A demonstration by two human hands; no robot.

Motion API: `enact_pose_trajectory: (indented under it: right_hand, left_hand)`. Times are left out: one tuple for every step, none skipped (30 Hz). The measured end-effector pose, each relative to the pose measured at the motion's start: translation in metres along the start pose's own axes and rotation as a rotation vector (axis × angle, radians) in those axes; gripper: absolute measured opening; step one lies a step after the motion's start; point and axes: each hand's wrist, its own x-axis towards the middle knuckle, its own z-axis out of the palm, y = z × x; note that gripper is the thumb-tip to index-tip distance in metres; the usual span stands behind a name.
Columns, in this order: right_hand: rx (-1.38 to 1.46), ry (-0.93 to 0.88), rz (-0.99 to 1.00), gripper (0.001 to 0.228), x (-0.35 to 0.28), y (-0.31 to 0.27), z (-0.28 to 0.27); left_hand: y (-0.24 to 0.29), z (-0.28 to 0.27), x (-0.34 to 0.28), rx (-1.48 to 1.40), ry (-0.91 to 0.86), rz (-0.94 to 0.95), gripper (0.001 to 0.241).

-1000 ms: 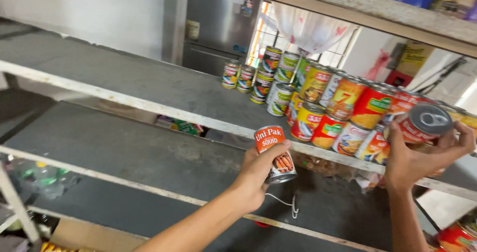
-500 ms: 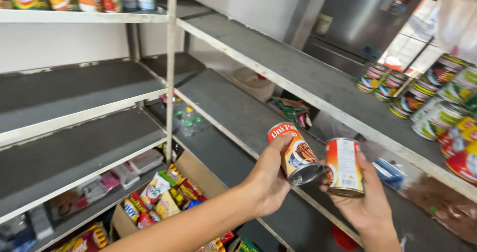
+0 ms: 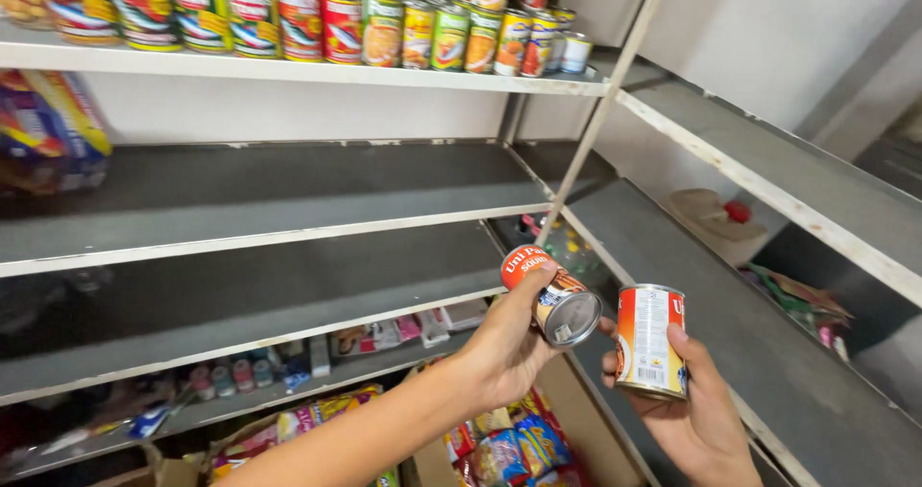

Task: Organizing various canned food items by brand and type on storage shelves.

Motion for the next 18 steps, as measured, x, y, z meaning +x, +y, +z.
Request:
enact_pose_trajectory:
  right_hand:
    - [0.008,-0.019,0.010,0.055,0.007,0.009,0.015]
    - [-0.004,-0.035,0.028,0.054,0.014,0.019,0.030]
    - [-0.019,-0.050,0.045,0.054,0.021,0.027,0.043]
    - [-0.013,-0.069,0.054,0.054,0.028,0.038,0.057]
    - [0.032,-0.080,0.057,0.054,0.038,0.048,0.071]
    - [0.077,-0.091,0.062,0.054,0.048,0.057,0.086]
    - [0.081,-0.111,0.069,0.054,0.054,0.065,0.103]
    - [0.134,-0.110,0.085,0.055,0.060,0.072,0.120]
    - [0.189,-0.110,0.099,0.056,0.067,0.080,0.138]
    - [0.195,-0.130,0.104,0.056,0.077,0.089,0.153]
    - [0.267,-0.182,0.136,0.055,0.087,0.097,0.167]
    - [0.339,-0.235,0.169,0.054,0.096,0.106,0.182]
    - [0.340,-0.255,0.177,0.054,0.104,0.114,0.203]
    - [0.329,-0.287,0.227,0.055,0.111,0.122,0.224]
    - [0.317,-0.317,0.277,0.055,0.117,0.131,0.244]
    - [0.317,-0.335,0.285,0.055,0.118,0.140,0.271]
    - [0.302,-0.322,0.321,0.055,0.120,0.148,0.300]
    - [0.286,-0.309,0.356,0.055,0.122,0.156,0.328]
  left_hand:
    - [0.015,-0.011,-0.009,0.004,0.015,0.018,0.035]
    - [0.030,-0.021,-0.018,0.010,0.024,0.046,0.036]
    - [0.044,-0.031,-0.026,0.016,0.031,0.073,0.037]
    - [0.058,-0.040,-0.036,0.018,0.043,0.091,0.037]
    - [0.073,-0.049,-0.044,0.039,0.074,0.099,0.040]
    - [0.088,-0.057,-0.053,0.059,0.104,0.107,0.043]
    - [0.102,-0.065,-0.065,0.060,0.114,0.125,0.043]
    - [0.115,-0.073,-0.077,0.089,0.168,0.145,0.046]
    - [0.129,-0.081,-0.088,0.120,0.220,0.165,0.049]
    - [0.145,-0.091,-0.099,0.125,0.228,0.184,0.049]
    - [0.160,-0.101,-0.109,0.146,0.269,0.224,0.050]
    - [0.175,-0.111,-0.121,0.167,0.310,0.264,0.051]
    - [0.192,-0.124,-0.131,0.166,0.319,0.285,0.051]
    - [0.210,-0.137,-0.141,0.157,0.325,0.334,0.049]
    - [0.225,-0.150,-0.153,0.148,0.330,0.381,0.048]
    - [0.243,-0.161,-0.165,0.146,0.338,0.399,0.048]
    - [0.263,-0.172,-0.177,0.136,0.346,0.455,0.045]
    - [0.284,-0.182,-0.190,0.126,0.353,0.511,0.041]
